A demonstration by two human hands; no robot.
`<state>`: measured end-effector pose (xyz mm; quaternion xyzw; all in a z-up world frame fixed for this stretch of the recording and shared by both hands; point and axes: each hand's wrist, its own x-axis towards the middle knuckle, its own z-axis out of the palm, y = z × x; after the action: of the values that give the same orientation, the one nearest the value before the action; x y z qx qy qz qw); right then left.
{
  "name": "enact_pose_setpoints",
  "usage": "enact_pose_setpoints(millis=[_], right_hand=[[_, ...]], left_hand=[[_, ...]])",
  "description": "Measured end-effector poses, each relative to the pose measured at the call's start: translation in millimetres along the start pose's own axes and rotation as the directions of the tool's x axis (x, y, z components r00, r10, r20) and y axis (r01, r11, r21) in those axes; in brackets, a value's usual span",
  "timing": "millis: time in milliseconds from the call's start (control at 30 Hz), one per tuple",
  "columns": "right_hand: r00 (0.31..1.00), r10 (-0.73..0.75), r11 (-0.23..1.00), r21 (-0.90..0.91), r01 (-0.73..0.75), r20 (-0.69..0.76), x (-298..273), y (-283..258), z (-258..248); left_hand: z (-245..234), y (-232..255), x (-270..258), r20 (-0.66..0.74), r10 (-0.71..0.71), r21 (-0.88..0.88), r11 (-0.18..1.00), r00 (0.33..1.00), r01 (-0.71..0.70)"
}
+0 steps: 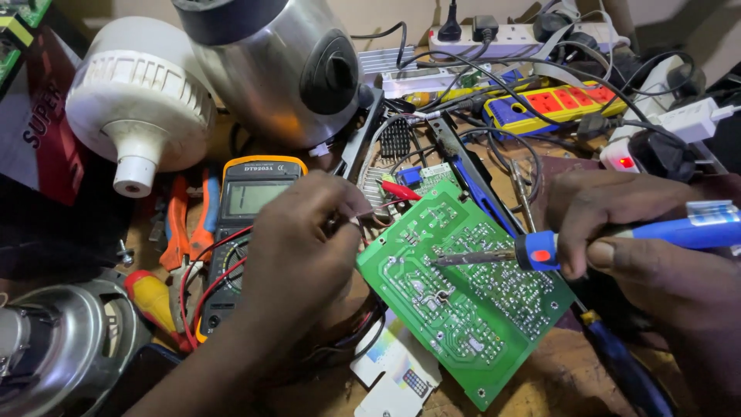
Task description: Cleaning a circuit board with a brush and soldering components onto the PCB using a soldering iron.
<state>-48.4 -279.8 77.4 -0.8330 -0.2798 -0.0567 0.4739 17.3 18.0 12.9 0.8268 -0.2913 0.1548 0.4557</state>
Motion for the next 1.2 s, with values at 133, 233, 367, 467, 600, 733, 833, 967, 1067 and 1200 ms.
enact_pose_setpoints(millis=[133, 233, 367, 467, 600, 733, 833, 967, 1067, 1200], right_hand=[[0.991, 0.060, 0.997, 0.050, -0.054, -0.123, 1, -12, 11], [0.975, 0.087, 0.994, 0.081, -0.072, -0.205, 0, -26, 15], [0.974, 0.013, 0.976, 0.213, 0.036, -0.226, -7, 12, 7], [0.958, -0.064, 0.930, 0.332, 0.158, -0.278, -13, 31, 4], [0.970, 0.015, 0.958, 0.281, 0.055, -0.243, -15, 43, -4], [0.955, 0.023, 0.906, 0.411, 0.106, -0.296, -25, 63, 0], [0.936, 0.138, 0.884, 0.466, 0.031, -0.324, -19, 60, 4], [0.875, 0.338, 0.790, 0.609, -0.063, -0.347, -15, 53, 12], [0.861, 0.371, 0.773, 0.629, -0.079, -0.348, -14, 49, 16], [0.855, 0.400, 0.735, 0.673, -0.084, -0.330, -11, 40, 19]], left_hand=[[-4, -12, 3, 0.000, -0.065, 0.093, 0.994, 0.998, 0.064], [1, -18, 3, 0.029, 0.007, 0.117, 0.993, 1.000, -0.010], [5, -14, 3, 0.083, 0.150, 0.084, 0.984, 0.985, -0.157], [8, -17, 0, 0.122, 0.196, 0.124, 0.970, 0.973, -0.211], [7, -18, 3, 0.165, 0.210, 0.109, 0.967, 0.964, -0.229], [10, -27, 0, 0.221, 0.156, 0.110, 0.977, 0.963, -0.184], [10, -30, 4, 0.233, 0.174, 0.083, 0.977, 0.957, -0.198], [8, -34, 2, 0.250, 0.109, 0.078, 0.988, 0.962, -0.132], [7, -23, 0, 0.199, 0.101, 0.075, 0.990, 0.975, -0.118], [9, -22, -2, 0.187, 0.201, 0.106, 0.969, 0.961, -0.224]])
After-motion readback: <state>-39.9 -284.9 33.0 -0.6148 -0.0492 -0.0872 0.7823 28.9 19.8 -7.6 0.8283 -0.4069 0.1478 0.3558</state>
